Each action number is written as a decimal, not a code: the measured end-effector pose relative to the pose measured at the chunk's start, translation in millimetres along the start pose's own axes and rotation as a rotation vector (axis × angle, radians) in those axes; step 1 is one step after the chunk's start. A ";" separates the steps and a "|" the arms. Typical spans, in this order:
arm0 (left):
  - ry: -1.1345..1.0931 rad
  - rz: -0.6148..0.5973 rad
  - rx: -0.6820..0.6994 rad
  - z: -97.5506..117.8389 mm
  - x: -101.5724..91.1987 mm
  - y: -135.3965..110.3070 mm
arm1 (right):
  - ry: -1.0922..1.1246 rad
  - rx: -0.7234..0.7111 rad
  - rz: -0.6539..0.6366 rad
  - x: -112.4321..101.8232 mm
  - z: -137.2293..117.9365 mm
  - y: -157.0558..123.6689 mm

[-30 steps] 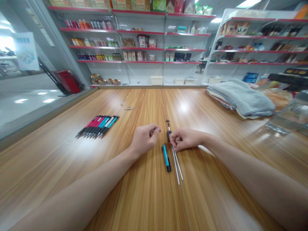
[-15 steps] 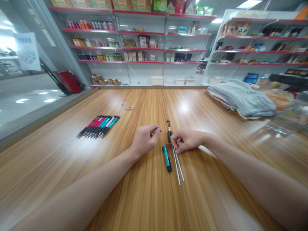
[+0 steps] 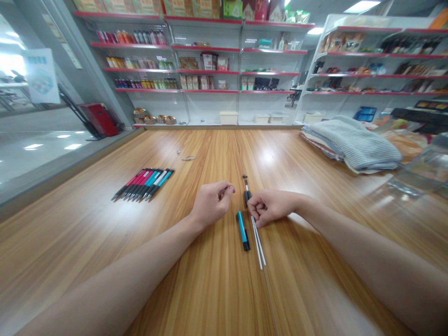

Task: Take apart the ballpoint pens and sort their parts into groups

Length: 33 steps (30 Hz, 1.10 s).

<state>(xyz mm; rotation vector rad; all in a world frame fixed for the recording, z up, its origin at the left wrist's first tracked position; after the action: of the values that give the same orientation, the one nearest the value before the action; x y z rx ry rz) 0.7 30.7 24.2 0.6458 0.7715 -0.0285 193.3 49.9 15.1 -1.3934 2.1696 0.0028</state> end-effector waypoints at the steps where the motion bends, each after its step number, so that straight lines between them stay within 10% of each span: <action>1: -0.001 -0.001 0.001 0.0 0.1 0.0 | -0.003 0.002 -0.001 0.1 0.1 0.0; 33: -0.003 -0.010 0.006 -0.4 0.1 0.1 | 0.099 0.072 -0.002 1.4 -3.4 -3.0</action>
<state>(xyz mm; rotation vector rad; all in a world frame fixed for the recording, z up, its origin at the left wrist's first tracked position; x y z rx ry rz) 0.6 31.0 24.0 0.6476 0.7720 -0.0412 193.9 46.3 18.2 -1.3816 2.2259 -0.1467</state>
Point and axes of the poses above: each hand's wrist, its own y-axis towards the middle knuckle, its own x-axis out of the palm, z = x × y, the point moved 3 cm from there along y, towards the middle knuckle, and after that the axes turned 4 degrees about y, right-handed, at the moved point
